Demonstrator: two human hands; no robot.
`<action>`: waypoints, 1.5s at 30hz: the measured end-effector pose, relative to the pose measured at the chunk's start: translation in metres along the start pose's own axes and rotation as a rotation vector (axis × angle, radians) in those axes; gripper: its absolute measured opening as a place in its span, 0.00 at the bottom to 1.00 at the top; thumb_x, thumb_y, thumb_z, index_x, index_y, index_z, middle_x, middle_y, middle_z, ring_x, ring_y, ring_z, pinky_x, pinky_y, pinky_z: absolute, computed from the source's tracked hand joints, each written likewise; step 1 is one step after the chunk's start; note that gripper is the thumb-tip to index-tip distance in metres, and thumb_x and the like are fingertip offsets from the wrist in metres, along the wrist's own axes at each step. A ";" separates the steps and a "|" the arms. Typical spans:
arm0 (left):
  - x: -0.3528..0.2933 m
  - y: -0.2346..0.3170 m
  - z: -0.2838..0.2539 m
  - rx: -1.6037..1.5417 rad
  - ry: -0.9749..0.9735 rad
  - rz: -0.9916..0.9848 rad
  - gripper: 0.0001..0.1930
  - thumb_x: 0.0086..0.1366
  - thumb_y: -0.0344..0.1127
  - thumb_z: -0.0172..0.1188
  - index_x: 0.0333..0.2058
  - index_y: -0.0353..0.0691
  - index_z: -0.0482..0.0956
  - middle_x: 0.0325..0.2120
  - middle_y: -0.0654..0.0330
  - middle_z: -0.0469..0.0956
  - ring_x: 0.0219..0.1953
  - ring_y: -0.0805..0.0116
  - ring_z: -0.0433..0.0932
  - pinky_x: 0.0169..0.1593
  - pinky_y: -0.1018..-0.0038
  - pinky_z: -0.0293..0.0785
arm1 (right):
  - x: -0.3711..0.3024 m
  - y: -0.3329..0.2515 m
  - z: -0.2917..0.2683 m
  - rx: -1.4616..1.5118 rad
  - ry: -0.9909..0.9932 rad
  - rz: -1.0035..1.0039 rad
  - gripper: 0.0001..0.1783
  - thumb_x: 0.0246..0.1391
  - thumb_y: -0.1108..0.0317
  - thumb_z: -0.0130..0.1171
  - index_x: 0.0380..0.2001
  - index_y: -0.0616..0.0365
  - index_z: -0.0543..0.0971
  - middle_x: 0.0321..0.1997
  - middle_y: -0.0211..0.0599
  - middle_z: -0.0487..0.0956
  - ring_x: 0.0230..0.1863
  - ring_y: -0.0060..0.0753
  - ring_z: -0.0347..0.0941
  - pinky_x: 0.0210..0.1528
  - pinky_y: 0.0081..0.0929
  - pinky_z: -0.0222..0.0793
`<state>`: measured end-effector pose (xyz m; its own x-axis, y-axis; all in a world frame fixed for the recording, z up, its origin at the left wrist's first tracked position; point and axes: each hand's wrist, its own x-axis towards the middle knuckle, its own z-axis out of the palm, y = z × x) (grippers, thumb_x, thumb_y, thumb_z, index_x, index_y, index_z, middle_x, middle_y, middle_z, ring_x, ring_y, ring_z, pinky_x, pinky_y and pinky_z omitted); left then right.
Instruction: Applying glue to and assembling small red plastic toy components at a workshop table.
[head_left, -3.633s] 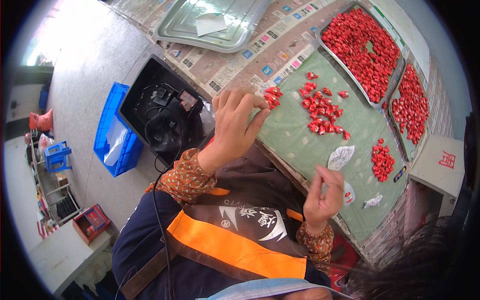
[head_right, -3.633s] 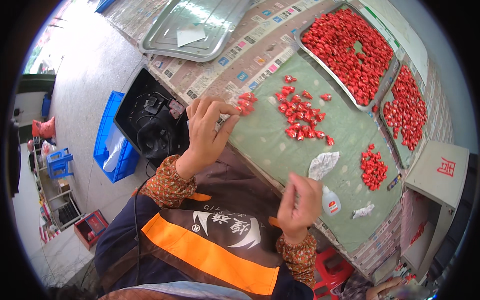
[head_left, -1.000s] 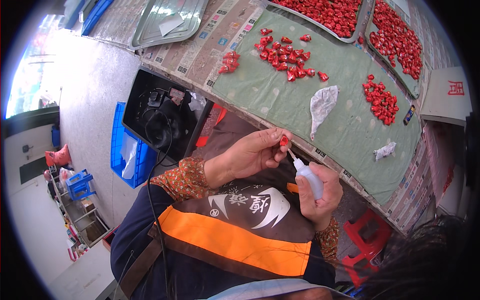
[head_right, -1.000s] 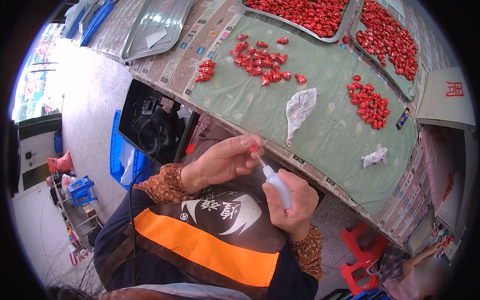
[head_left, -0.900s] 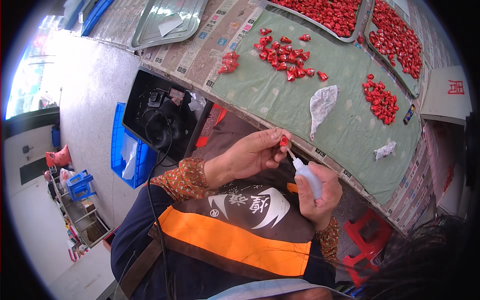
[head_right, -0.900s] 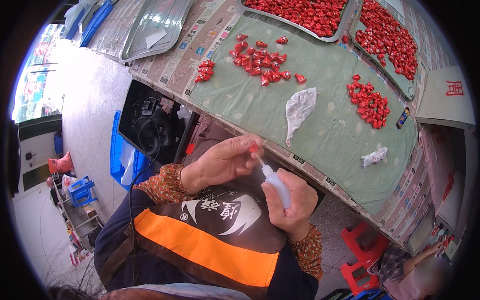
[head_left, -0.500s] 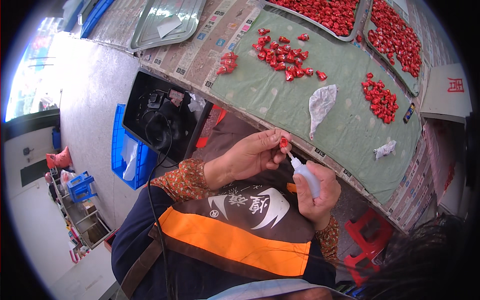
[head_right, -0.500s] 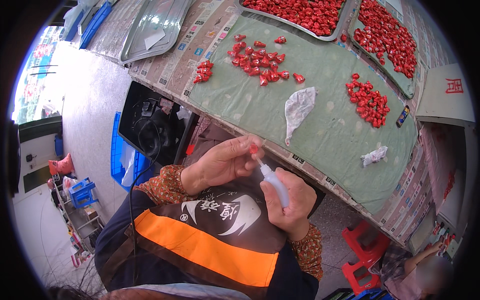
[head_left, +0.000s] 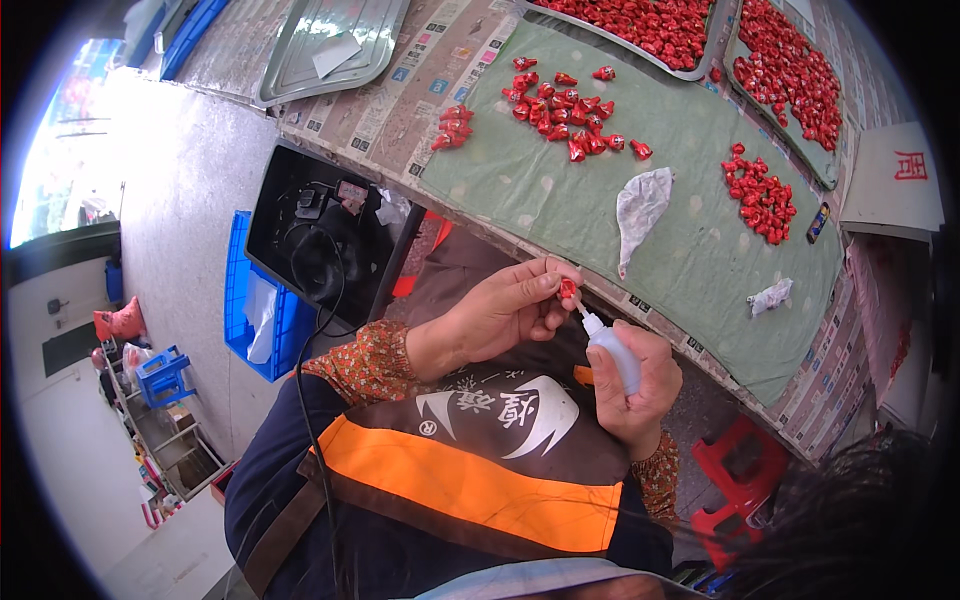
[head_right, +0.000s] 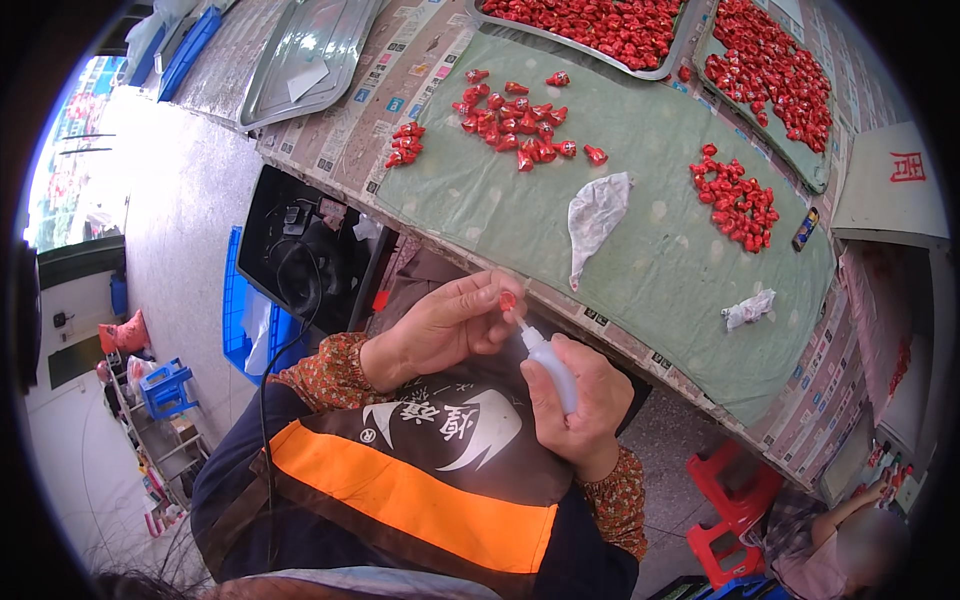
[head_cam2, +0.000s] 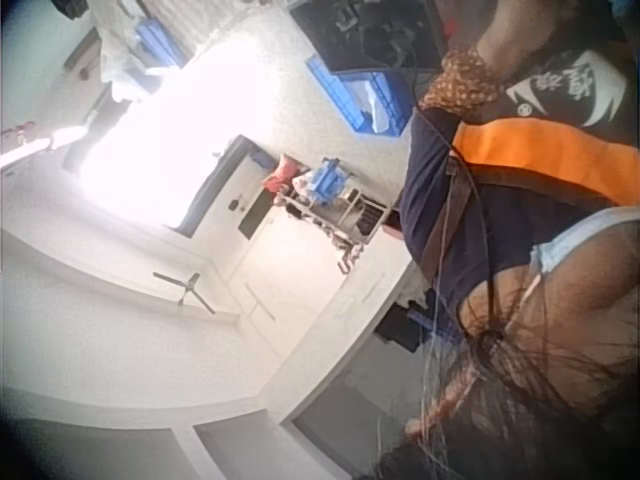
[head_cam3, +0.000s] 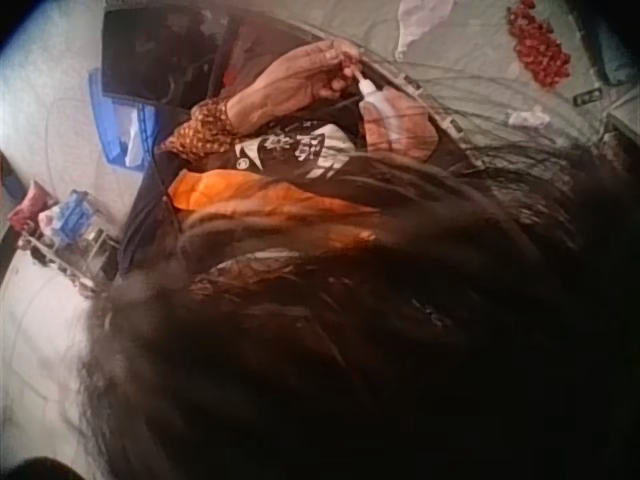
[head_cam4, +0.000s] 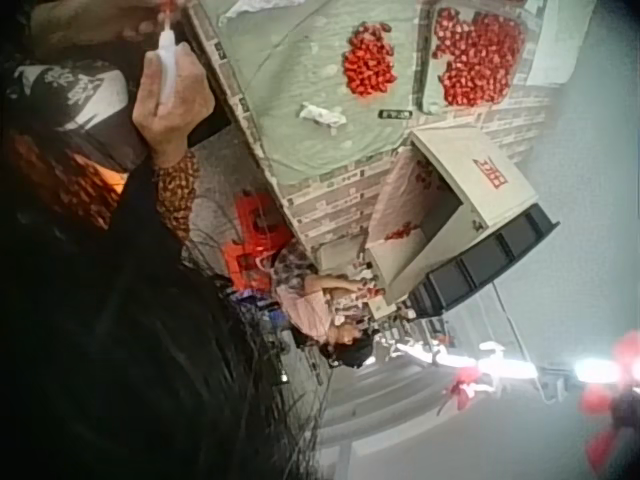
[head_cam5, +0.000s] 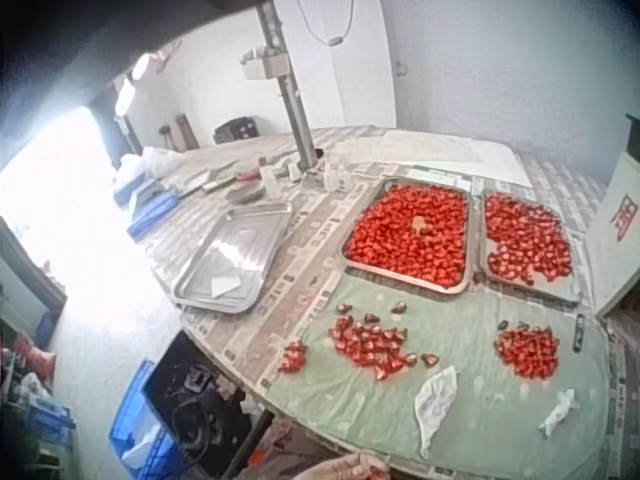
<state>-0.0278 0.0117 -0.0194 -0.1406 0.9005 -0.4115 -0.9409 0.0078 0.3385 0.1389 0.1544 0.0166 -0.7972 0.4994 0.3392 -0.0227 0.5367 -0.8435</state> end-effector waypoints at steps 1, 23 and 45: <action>0.000 0.000 0.000 0.009 0.002 0.008 0.13 0.76 0.41 0.54 0.52 0.42 0.74 0.38 0.64 0.76 0.33 0.77 0.73 0.34 0.80 0.68 | 0.000 0.000 0.000 0.008 -0.004 0.006 0.19 0.52 0.68 0.73 0.45 0.64 0.78 0.36 0.46 0.83 0.30 0.46 0.82 0.34 0.33 0.78; -0.005 0.004 0.008 0.351 0.127 0.185 0.10 0.76 0.38 0.54 0.48 0.39 0.74 0.39 0.64 0.78 0.33 0.81 0.74 0.34 0.84 0.71 | -0.001 0.002 0.000 -0.073 0.024 -0.045 0.18 0.52 0.69 0.72 0.43 0.66 0.79 0.35 0.47 0.83 0.30 0.48 0.82 0.34 0.35 0.79; -0.006 0.012 0.007 0.603 0.094 0.326 0.09 0.73 0.29 0.56 0.50 0.38 0.71 0.42 0.67 0.74 0.35 0.83 0.70 0.38 0.84 0.70 | -0.002 -0.001 -0.002 -0.064 -0.033 -0.038 0.18 0.54 0.69 0.71 0.44 0.65 0.78 0.39 0.49 0.83 0.34 0.43 0.83 0.38 0.32 0.78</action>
<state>-0.0357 0.0098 -0.0068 -0.4393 0.8564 -0.2713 -0.5139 0.0081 0.8578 0.1418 0.1542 0.0181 -0.8162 0.4554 0.3555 -0.0154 0.5979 -0.8014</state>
